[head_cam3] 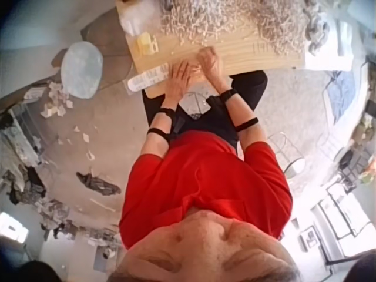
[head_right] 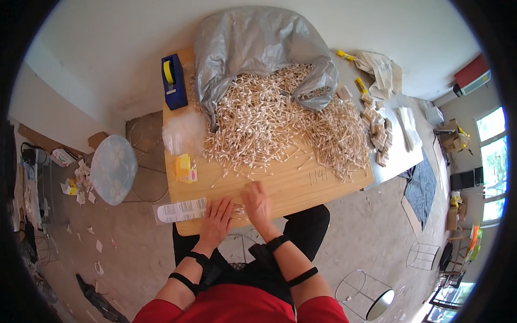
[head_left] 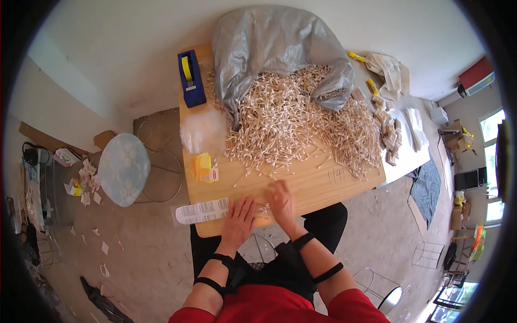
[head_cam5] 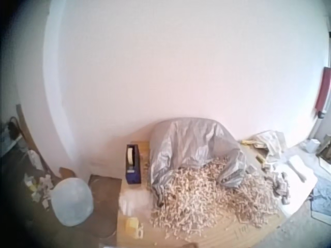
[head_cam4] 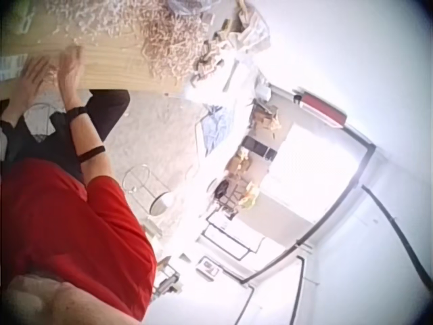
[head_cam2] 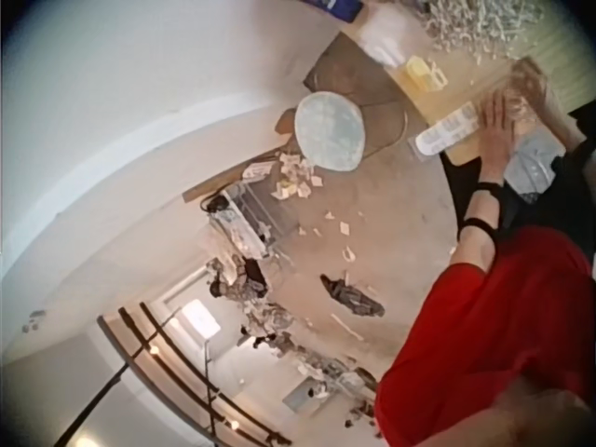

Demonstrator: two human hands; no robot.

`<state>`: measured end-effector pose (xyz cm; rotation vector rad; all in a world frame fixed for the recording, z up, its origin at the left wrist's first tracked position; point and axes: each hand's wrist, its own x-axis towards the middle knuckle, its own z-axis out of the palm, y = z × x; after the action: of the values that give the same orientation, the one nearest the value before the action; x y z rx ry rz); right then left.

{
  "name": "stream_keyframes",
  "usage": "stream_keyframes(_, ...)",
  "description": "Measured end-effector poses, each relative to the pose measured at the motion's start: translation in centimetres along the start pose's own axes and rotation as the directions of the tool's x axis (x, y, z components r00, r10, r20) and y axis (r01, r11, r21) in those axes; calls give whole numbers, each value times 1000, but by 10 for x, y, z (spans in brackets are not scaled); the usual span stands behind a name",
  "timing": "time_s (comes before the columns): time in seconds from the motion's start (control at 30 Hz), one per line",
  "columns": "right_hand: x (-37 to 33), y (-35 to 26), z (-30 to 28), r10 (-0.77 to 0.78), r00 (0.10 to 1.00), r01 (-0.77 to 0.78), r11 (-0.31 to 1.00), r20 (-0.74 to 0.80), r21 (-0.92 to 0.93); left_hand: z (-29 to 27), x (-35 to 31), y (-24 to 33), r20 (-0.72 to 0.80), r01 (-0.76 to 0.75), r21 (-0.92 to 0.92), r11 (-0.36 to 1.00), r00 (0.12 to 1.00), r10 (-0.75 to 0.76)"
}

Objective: Packing q-tips into small plastic packets by hand.

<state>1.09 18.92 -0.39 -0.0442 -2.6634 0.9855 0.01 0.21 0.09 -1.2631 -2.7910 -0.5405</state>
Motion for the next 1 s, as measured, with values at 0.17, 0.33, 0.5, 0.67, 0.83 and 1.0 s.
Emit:
stream_keyframes(0.17, 16, 5, -19, 250, 967, -245, 966, 47, -88, -4, 2, 3, 39, 7, -19, 1000, 999, -6)
stream_keyframes(0.33, 28, 20, -35, 259, 949, -259, 966, -179, 21, -1, -1, 1, 24, 9, -32, 999, 1000, -8)
stream_keyframes(0.5, 29, 45, -49, 257, 957, -270, 959, -135, -91, -2, -2, 0, 20, 15, -32, 999, 1000, -15)
stream_keyframes(0.67, 20, 22, -31, 185, 983, -185, 980, -3, 72, -2, -1, 1, 23, 7, -30, 1000, 1000, -6)
stream_keyframes(0.83, 15, 8, -20, 124, 991, -128, 985, 39, 116, -2, 0, 3, 34, 10, -20, 1000, 999, -10)
stream_keyframes(1.0, 22, -15, -10, 279, 960, -279, 960, 13, 38, -1, -2, -2, 64, 17, 22, 1000, 998, -18)
